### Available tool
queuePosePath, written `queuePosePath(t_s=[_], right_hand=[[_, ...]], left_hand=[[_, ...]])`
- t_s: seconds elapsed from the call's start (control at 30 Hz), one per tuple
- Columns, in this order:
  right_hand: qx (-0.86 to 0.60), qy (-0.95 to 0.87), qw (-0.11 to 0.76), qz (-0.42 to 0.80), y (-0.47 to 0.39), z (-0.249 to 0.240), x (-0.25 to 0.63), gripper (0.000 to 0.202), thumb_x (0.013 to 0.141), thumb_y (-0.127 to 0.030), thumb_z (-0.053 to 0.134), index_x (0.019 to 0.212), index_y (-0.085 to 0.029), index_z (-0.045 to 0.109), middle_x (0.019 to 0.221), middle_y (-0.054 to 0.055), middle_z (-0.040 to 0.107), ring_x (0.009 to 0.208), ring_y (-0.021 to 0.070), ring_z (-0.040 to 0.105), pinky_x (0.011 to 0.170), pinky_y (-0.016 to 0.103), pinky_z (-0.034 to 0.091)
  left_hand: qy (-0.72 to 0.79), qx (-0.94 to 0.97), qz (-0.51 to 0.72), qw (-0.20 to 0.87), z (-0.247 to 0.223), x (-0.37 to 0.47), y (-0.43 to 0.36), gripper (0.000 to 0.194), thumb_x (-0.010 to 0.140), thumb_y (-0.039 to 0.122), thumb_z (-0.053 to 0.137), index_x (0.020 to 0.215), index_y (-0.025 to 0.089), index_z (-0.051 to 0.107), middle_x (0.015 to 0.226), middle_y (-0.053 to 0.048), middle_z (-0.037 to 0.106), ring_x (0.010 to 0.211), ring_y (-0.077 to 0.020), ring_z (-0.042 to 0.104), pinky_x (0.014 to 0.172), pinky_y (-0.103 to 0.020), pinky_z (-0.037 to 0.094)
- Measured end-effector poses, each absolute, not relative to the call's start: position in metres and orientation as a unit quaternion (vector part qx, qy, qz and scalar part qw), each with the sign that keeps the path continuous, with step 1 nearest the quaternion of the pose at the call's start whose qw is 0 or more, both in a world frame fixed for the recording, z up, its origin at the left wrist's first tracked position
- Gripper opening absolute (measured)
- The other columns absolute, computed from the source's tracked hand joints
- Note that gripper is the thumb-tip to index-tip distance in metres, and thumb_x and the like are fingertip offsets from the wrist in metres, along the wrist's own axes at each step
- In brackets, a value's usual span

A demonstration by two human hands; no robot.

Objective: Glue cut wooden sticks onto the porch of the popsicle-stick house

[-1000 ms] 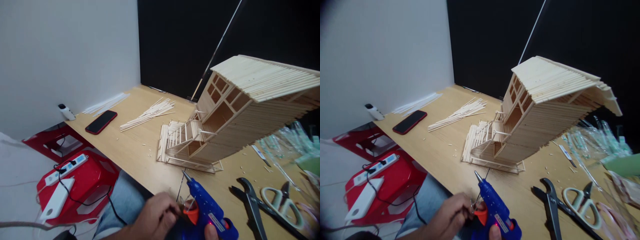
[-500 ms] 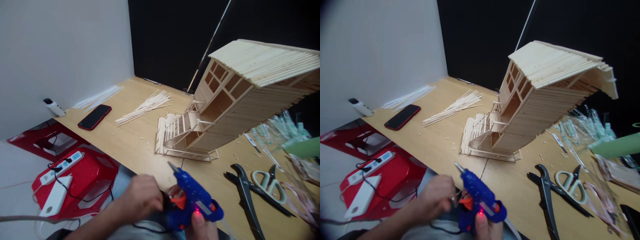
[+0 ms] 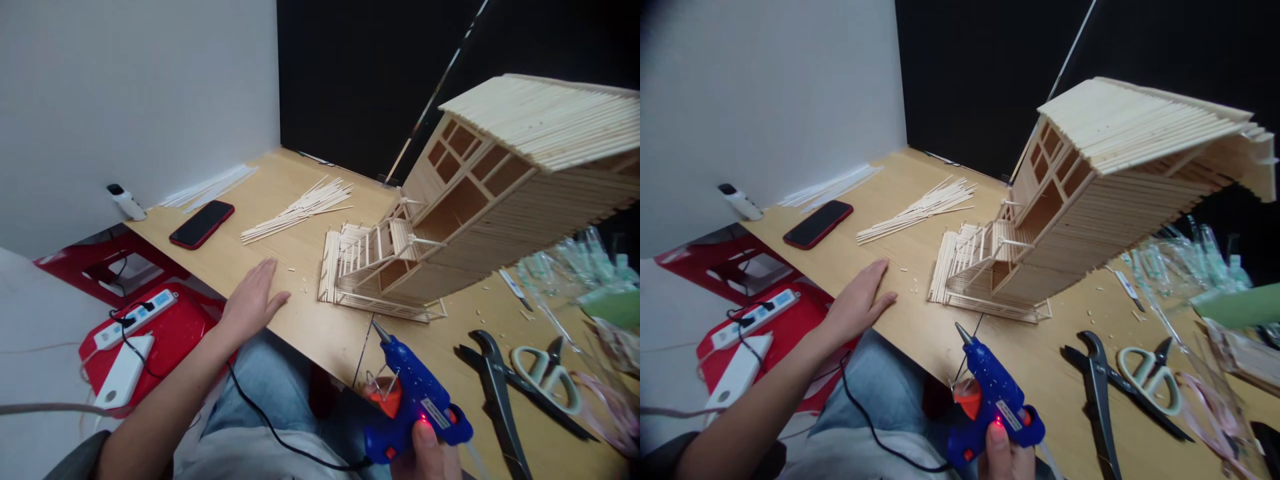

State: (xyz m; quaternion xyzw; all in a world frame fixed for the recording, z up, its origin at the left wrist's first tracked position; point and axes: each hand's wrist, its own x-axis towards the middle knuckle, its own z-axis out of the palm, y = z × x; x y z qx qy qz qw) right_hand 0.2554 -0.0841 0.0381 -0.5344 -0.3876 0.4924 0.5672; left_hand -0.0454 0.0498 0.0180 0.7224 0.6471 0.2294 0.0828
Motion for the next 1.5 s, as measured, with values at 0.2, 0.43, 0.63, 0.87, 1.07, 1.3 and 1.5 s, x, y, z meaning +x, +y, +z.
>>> queuePosePath(t_s=[0.2,0.43,0.63,0.87,1.07,1.3,1.5], right_hand=[[-0.532,-0.406,0.587,0.455,-0.078,0.02,0.271,0.049,0.086,-0.062,0.071,0.105,-0.018,0.078,0.081,0.011,0.078,0.083,0.032,0.075,0.076,0.041,0.06],[-0.54,-0.363,0.576,0.494,-0.089,0.006,0.28,0.041,0.085,-0.057,0.073,0.104,-0.02,0.076,0.094,0.013,0.079,0.096,0.0336,0.074,0.078,0.042,0.061],[-0.534,-0.332,0.592,0.503,-0.083,0.022,0.265,0.042,0.084,-0.058,0.073,0.102,-0.02,0.074,0.094,0.012,0.08,0.083,0.0298,0.076,0.068,0.038,0.062],[-0.518,-0.329,0.615,0.495,-0.084,0.024,0.259,0.037,0.087,-0.055,0.071,0.1,-0.021,0.075,0.085,0.008,0.077,0.075,0.0254,0.073,0.071,0.038,0.061],[-0.537,-0.339,0.618,0.464,-0.086,0.019,0.267,0.04,0.093,-0.055,0.062,0.103,-0.018,0.074,0.091,0.011,0.077,0.086,0.0275,0.073,0.079,0.042,0.059],[-0.504,-0.282,0.696,0.427,-0.089,0.035,0.275,0.036,0.096,-0.051,0.062,0.096,-0.018,0.076,0.084,0.007,0.076,0.076,0.0221,0.073,0.066,0.035,0.061],[-0.532,-0.257,0.709,0.386,-0.101,0.027,0.294,0.034,0.093,-0.05,0.065,0.098,-0.019,0.078,0.086,0.009,0.079,0.075,0.0238,0.074,0.068,0.038,0.062]], left_hand=[[0.551,0.806,0.151,0.154,0.037,-0.022,0.086,0.078,0.1,0.054,0.047,0.158,0.005,0.03,0.163,-0.023,0.038,0.152,-0.03,0.037,0.126,-0.046,0.032],[0.463,0.864,0.12,0.158,0.032,-0.017,0.082,0.073,0.101,0.06,0.042,0.154,0.01,0.042,0.163,-0.019,0.039,0.155,-0.0284,0.032,0.127,-0.049,0.028],[0.407,0.885,0.163,0.157,0.032,-0.03,0.034,0.057,0.102,0.05,0.049,0.151,0.02,0.047,0.158,-0.013,0.049,0.15,-0.0233,0.042,0.123,-0.045,0.038],[0.523,0.822,0.221,0.039,0.031,-0.062,-0.054,0.04,0.1,0.035,0.058,0.136,0.017,0.06,0.136,-0.012,0.067,0.127,-0.0249,0.063,0.108,-0.041,0.054],[0.603,0.754,0.258,-0.026,0.035,-0.079,-0.071,0.029,0.096,0.029,0.061,0.124,0.022,0.065,0.137,-0.012,0.061,0.122,-0.031,0.063,0.106,-0.051,0.052],[0.467,0.84,0.245,0.129,0.036,0.019,-0.03,0.043,0.103,0.036,0.05,0.145,0.025,0.05,0.15,-0.011,0.057,0.142,-0.0272,0.051,0.12,-0.051,0.042],[0.303,0.914,0.191,0.19,0.043,0.091,0.005,0.069,0.099,0.055,0.052,0.153,0.013,0.04,0.157,-0.019,0.048,0.149,-0.0268,0.042,0.126,-0.047,0.034]])
